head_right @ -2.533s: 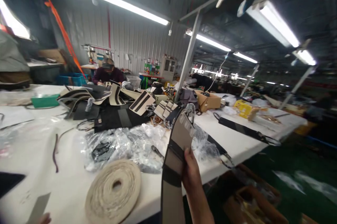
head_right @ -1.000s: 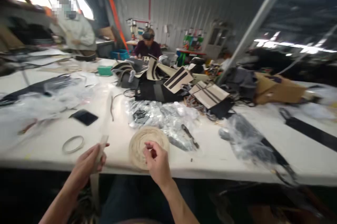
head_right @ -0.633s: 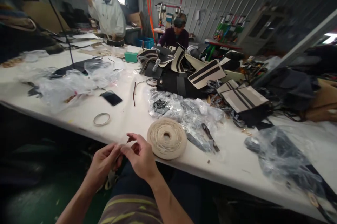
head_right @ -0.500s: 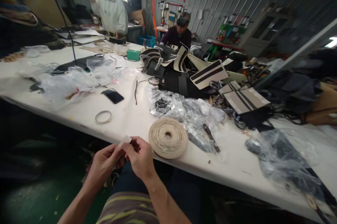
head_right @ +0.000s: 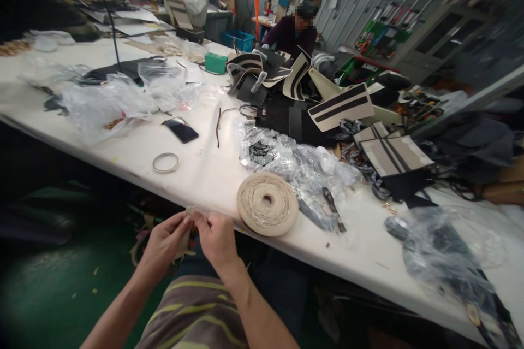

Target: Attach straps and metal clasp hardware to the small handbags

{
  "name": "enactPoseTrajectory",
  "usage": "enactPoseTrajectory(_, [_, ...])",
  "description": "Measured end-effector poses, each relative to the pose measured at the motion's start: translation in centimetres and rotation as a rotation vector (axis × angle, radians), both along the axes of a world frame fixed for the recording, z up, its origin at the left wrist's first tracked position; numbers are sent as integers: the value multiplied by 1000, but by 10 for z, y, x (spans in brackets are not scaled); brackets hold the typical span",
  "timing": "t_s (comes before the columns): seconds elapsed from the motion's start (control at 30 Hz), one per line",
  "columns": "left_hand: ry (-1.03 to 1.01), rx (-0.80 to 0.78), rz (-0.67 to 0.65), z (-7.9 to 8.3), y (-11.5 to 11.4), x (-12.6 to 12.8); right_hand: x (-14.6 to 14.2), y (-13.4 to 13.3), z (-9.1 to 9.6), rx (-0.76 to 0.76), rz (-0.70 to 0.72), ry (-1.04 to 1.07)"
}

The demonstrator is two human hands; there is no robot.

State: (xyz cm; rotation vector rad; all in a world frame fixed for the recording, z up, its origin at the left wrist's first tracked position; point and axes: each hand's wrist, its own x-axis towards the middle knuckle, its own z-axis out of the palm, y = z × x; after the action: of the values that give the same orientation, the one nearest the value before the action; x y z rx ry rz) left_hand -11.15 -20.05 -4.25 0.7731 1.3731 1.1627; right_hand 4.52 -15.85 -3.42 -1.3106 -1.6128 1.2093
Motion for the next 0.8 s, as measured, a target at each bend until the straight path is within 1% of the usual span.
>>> enactPoseTrajectory(0.1, [-97,-46,120,-13,6,-15,20,0,9,82,-24,-10])
enactPoseTrajectory(0.17, [-100,-69,145,-21,14,-28,37,1,16,126,-52,-22])
enactPoseTrajectory(0.3, [14,-95,128,-37,29,-53,69,4,19,177,-114,-60])
enactPoseTrajectory(0.4, [116,-88,177,-45,39,-61,85,6,15,172,-187,-64])
enactPoseTrajectory(0.5, [155,-72,192,-49,47,-60,92,5,12,157,-219,-63])
enactPoseTrajectory(0.67, [217,-74,186,-53,56,-54,97,0,14,163,-170,-65])
enactPoseTrajectory(0.73, [250,-76,186,-53,56,-59,98,1,14,156,-161,-56])
enactPoseTrajectory(0.8, [289,-81,156,-48,53,-66,98,5,14,149,-168,-44])
